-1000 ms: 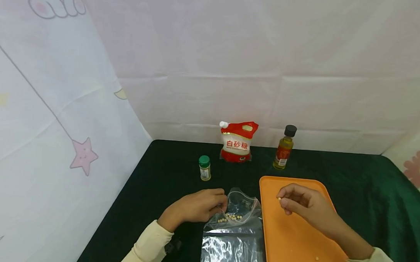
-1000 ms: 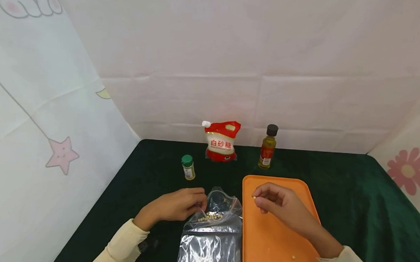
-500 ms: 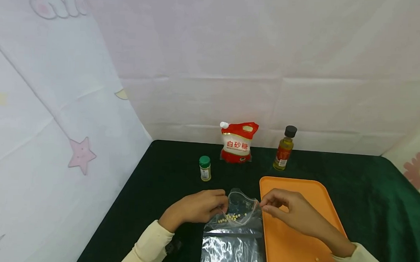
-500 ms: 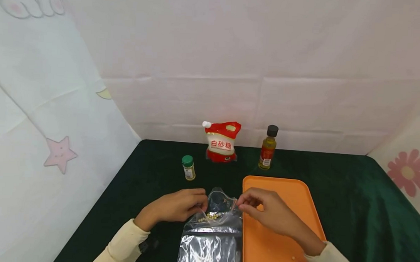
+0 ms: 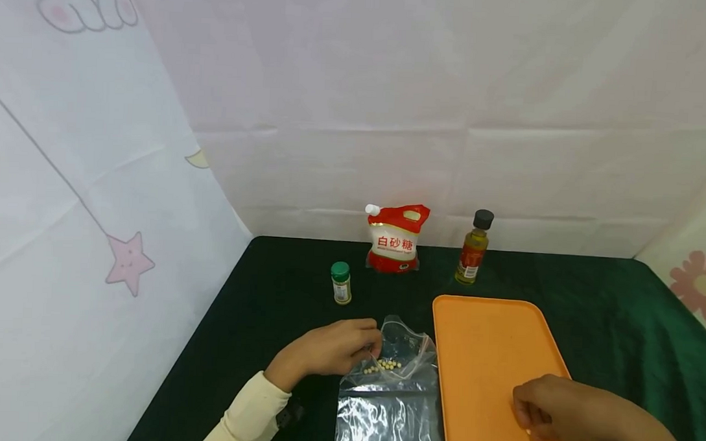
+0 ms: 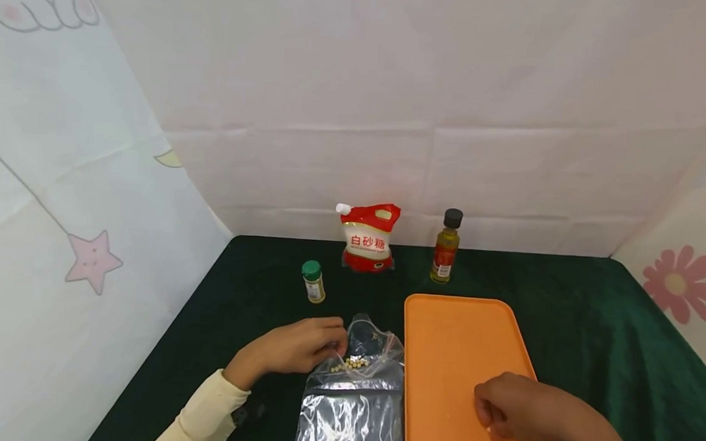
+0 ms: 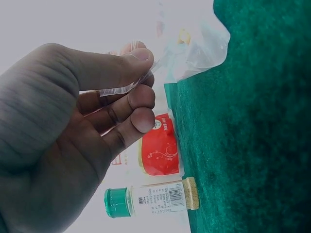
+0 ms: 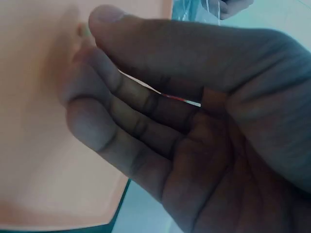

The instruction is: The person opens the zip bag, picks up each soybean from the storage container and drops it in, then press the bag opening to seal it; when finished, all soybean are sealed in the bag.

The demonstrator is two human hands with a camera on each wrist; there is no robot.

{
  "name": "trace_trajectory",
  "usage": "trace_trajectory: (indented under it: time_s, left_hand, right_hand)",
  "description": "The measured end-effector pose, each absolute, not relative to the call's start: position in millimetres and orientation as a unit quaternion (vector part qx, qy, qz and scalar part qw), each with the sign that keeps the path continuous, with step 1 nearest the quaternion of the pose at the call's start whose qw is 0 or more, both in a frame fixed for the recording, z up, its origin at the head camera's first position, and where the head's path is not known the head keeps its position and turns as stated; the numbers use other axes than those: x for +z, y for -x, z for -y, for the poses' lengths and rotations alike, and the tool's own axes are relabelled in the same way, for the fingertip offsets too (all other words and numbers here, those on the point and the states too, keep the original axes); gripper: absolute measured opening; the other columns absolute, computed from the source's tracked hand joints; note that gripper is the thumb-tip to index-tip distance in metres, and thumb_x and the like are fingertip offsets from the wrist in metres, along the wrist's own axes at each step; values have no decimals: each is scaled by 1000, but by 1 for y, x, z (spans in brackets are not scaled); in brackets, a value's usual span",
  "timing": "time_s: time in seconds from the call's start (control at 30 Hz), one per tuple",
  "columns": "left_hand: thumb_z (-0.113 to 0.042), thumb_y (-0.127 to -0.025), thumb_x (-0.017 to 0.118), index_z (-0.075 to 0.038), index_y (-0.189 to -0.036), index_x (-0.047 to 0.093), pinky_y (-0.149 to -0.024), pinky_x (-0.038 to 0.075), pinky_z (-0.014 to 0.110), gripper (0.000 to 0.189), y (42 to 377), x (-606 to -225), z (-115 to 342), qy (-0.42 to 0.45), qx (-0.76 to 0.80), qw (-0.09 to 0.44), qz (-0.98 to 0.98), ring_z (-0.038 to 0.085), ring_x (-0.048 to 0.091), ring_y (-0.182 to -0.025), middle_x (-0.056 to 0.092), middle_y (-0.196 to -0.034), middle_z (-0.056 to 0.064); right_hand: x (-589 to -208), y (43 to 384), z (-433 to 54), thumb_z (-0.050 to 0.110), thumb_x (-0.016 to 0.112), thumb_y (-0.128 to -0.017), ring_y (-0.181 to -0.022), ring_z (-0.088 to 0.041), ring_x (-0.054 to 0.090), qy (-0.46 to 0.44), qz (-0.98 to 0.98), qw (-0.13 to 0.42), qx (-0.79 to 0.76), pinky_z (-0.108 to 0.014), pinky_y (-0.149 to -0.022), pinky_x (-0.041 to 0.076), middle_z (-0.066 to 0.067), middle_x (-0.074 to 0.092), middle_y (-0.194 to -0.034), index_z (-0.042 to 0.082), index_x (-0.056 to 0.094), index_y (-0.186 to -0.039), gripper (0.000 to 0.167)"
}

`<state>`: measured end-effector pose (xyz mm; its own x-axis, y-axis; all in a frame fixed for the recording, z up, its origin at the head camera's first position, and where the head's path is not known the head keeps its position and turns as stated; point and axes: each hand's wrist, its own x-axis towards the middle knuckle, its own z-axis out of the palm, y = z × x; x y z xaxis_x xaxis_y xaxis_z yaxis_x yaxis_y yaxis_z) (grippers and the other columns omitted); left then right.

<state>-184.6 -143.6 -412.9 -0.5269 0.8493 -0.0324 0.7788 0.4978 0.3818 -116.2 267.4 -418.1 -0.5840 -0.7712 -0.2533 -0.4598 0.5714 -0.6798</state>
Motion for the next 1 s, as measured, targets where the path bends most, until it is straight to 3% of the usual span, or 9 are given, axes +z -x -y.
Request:
trace_trajectory:
  time_s: [0.27, 0.4, 0.5, 0.6, 0.67, 0.83, 1.0]
  left_hand:
    - [-11, -97, 67, -18, -97, 63, -68, 45, 13, 8, 184, -413, 144, -480, 164, 102, -856, -1, 48, -80, 51, -94, -12]
    - [-11, -97, 66, -19, -96, 63, -68, 45, 13, 8, 185, -413, 144, -479, 164, 100, -856, -1, 48, -80, 50, -94, -12]
    - [-11, -97, 66, -19, -97, 63, -68, 45, 13, 8, 185, -413, 145, -477, 165, 103, -857, -1, 49, -79, 50, -93, -12]
    - [-11, -97, 66, -19, -96, 63, -67, 45, 13, 8, 185, -414, 145, -477, 164, 102, -858, -1, 49, -79, 50, -93, -12]
    - [-11, -97, 66, -19, -96, 63, -67, 44, 13, 8, 185, -414, 145, -478, 163, 99, -857, -1, 48, -79, 50, -93, -12]
    - [-11, -98, 65, -19, -96, 63, -67, 44, 13, 8, 185, -415, 145, -479, 167, 99, -856, -1, 48, -79, 50, -92, -12]
    - [-10, -97, 66, -18, -95, 63, -67, 44, 12, 8, 185, -414, 145, -481, 168, 95, -856, -1, 48, -78, 50, -92, -11]
  right_hand:
    - [-427, 117, -263, 8, 75, -88, -58, 4, 41, 371, -859, 235, -264, -18, -54, 39, 19, 45, -69, 25, 55, -79, 27]
    - [-418, 125, -261, 16, 68, -96, -65, 2, 48, 358, -863, 207, -290, -20, -56, 44, 18, 53, -76, 27, 61, -88, 15]
    - [-411, 132, -260, 26, 65, -99, -72, -1, 54, 343, -872, 148, -316, -23, -61, 49, 15, 60, -85, 26, 64, -99, 1]
    - [-409, 140, -259, 31, 63, -99, -73, -6, 58, 302, -884, 77, -347, -26, -64, 52, 9, 65, -88, 26, 65, -104, 7]
    - [-409, 144, -259, 31, 62, -100, -73, -12, 60, 253, -883, 63, -390, -29, -65, 53, 2, 65, -89, 24, 66, -106, 10]
    - [-415, 148, -258, 30, 57, -103, -81, -26, 60, 138, -824, 115, -538, -34, -74, 53, -15, 60, -93, 9, 64, -116, 26]
    - [-424, 151, -256, 19, 48, -108, -84, -22, 57, 136, -725, 166, -654, -32, -79, 52, -12, 56, -98, -7, 54, -122, 30]
